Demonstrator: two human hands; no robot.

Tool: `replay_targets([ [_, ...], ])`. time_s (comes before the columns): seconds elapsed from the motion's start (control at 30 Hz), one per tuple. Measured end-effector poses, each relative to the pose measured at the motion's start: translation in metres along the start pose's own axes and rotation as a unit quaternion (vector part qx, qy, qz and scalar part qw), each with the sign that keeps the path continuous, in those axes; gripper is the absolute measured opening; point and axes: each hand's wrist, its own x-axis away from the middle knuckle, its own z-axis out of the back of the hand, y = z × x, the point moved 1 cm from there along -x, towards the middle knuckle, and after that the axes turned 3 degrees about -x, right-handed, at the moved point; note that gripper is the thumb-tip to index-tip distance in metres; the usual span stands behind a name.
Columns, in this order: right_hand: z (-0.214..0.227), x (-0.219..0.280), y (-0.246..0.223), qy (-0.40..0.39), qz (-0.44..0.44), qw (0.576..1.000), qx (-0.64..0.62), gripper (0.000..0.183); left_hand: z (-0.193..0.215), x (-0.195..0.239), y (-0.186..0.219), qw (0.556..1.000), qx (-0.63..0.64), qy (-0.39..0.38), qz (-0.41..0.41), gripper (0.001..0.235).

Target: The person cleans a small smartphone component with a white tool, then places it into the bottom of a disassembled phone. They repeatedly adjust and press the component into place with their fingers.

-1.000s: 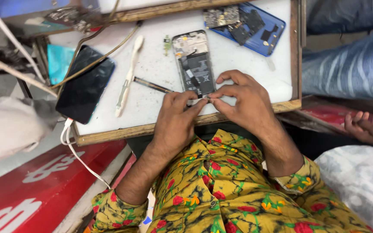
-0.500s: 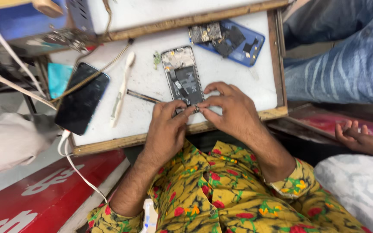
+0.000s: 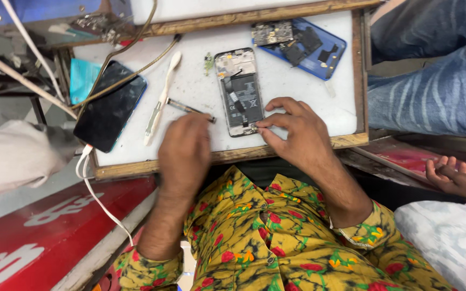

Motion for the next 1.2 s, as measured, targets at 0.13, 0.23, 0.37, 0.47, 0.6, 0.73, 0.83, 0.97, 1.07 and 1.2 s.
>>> replay_targets([
  [0.13,0.002,-0.001,-0.005,-0.014,-0.011,1.0,0.004,0.012,0.029,-0.001,-0.036,0.989,-0.126,0.03,0.069,0.026],
  [0.23,0.001,-0.004,-0.008,-0.007,0.006,1.0,0.008,0.013,0.035,-0.006,-0.047,0.986,-0.137,0.01,0.09,0.026],
  [0.37,0.002,-0.003,-0.007,-0.017,-0.007,1.0,0.014,0.014,0.025,-0.016,-0.042,0.989,-0.13,-0.029,0.065,0.023],
  [0.47,0.001,-0.004,-0.007,-0.03,-0.022,0.999,0.013,0.014,0.015,-0.023,-0.036,0.985,-0.125,-0.115,0.025,0.028],
  [0.6,0.002,-0.004,-0.006,-0.014,0.001,1.0,0.011,0.014,0.011,-0.028,-0.03,0.981,-0.144,-0.129,-0.017,0.029],
  [0.73,0.003,-0.004,-0.003,-0.024,-0.011,1.0,0.003,0.014,0.013,-0.03,-0.026,0.979,-0.145,-0.138,-0.036,0.027],
  [0.83,0.002,-0.005,-0.002,-0.022,-0.006,1.0,0.003,0.015,0.013,-0.027,-0.023,0.977,-0.135,-0.164,-0.026,0.014],
  [0.97,0.002,-0.004,0.0,-0.024,-0.006,1.0,0.011,0.015,0.008,-0.022,-0.02,0.98,-0.129,-0.149,0.03,0.018],
  [1.07,0.002,-0.003,-0.001,-0.027,0.003,1.0,0.012,0.016,0.009,-0.019,-0.014,0.995,-0.093,-0.041,0.013,0.033],
  [1.2,0.002,-0.005,-0.001,-0.022,-0.001,1.0,0.016,0.016,-0.002,-0.01,0.01,0.995,0.016,-0.085,-0.057,0.038],
])
